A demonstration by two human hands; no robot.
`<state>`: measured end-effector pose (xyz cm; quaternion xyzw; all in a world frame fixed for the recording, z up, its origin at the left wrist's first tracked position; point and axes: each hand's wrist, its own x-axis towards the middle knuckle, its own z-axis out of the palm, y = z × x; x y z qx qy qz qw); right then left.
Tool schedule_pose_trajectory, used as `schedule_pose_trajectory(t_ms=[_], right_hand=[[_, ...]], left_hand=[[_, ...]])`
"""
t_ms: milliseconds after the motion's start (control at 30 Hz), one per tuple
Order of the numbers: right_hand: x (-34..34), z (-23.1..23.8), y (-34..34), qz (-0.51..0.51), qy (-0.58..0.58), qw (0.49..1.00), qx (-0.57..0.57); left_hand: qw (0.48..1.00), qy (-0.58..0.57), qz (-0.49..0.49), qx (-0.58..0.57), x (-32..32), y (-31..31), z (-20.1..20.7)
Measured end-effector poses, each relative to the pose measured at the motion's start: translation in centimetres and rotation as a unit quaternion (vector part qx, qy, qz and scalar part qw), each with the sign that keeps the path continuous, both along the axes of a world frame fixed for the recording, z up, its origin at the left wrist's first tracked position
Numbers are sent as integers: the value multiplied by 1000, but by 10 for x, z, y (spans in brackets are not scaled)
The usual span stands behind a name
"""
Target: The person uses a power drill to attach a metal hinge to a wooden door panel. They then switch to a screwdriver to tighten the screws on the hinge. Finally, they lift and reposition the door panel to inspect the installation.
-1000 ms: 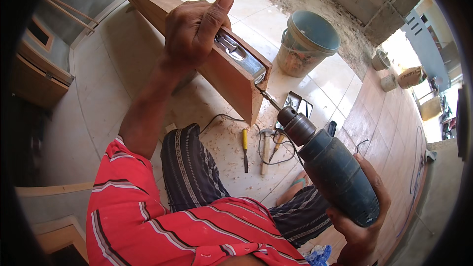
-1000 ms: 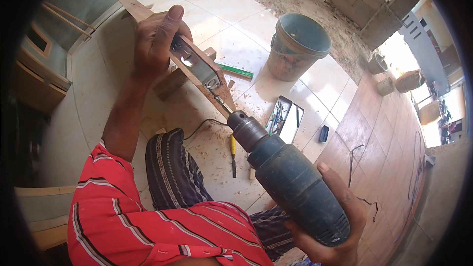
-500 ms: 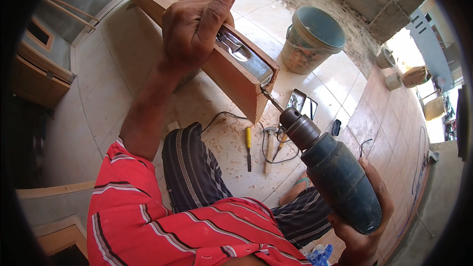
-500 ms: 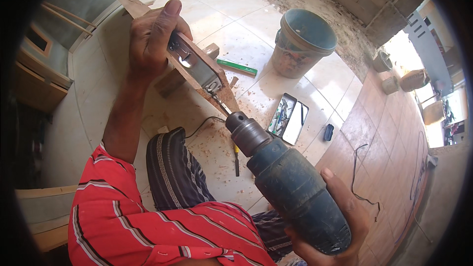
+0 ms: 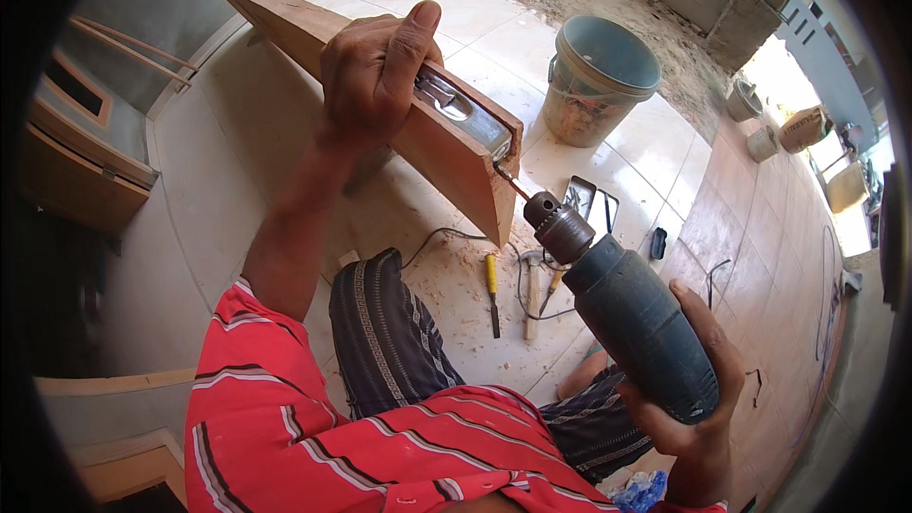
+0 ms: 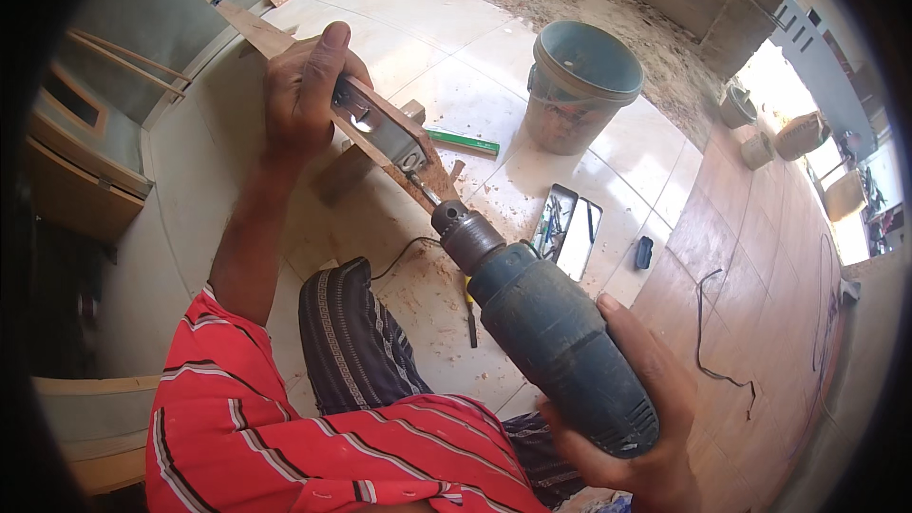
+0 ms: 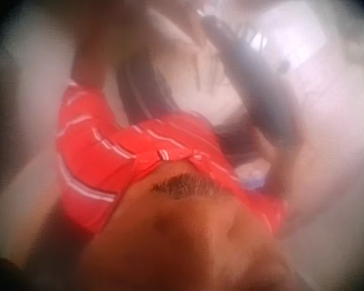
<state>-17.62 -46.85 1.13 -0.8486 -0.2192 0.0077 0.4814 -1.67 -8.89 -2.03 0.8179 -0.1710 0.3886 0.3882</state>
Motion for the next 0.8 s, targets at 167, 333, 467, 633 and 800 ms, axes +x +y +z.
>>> schedule_pose_trajectory(t_ms=[167,333,467,633,800], right_hand=[[6,-15,0,16,-6,997,77],[-6,-37,-16,9,63,969,238],[-12,-43,-39,-96,138,943,289],[-8,-47,-45,-212,159,907,327],[-7,-55,-54,-275,176,869,371]], left_hand=[[998,-11,9,56,4,4,2],[998,34,2,46,-5,8,1],[996,35,28,79,-14,11,-2],[996,-59,34,58,-18,-4,-9],[986,-152,57,37,-53,-15,-33]])
